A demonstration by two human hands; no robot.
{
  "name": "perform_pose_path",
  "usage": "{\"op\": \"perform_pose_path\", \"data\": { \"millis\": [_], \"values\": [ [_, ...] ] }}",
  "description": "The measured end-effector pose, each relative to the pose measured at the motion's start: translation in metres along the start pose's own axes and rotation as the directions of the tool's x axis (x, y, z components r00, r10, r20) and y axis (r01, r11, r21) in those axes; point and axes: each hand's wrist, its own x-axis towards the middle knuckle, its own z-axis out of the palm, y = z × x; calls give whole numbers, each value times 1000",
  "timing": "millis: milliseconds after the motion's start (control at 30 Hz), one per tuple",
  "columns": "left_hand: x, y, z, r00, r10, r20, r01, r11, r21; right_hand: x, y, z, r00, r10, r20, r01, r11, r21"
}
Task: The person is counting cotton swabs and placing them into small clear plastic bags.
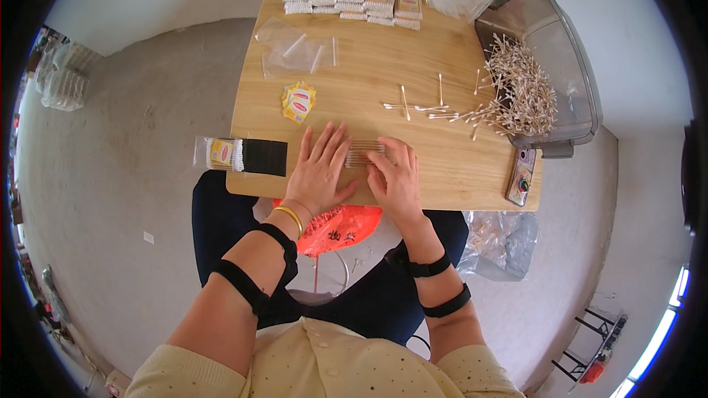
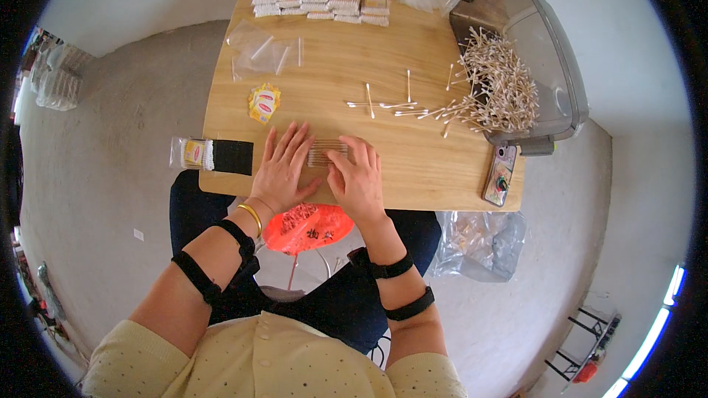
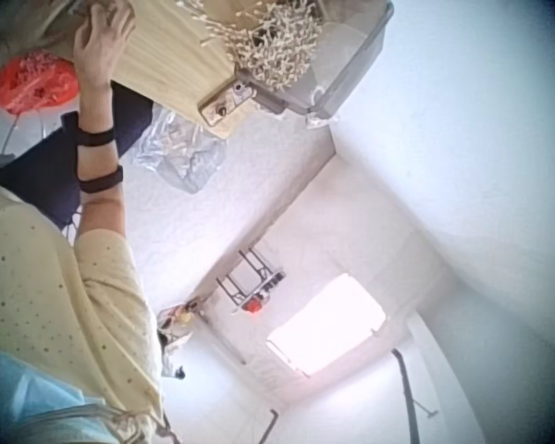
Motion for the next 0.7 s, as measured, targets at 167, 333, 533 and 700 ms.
{"op": "perform_pose_path", "data": {
  "millis": [167,333,533,700],
  "values": [
    [0,0,-2,1000,2,10,-2,1000,1,4,-1,0,1000,-11,-23,10,1000,-14],
    [0,0,-3,1000,3,9,-3,1000,-8,4,0,1,1000,-1,-17,1,1000,-11],
    [1,0,-2,1000,1,17,0,1000,-28,13,5,2,999,-3,-34,3,1000,-2],
    [1,2,-3,999,-2,35,3,1000,-29,27,17,-2,992,3,-127,-5,1000,-19]
  ]
}}
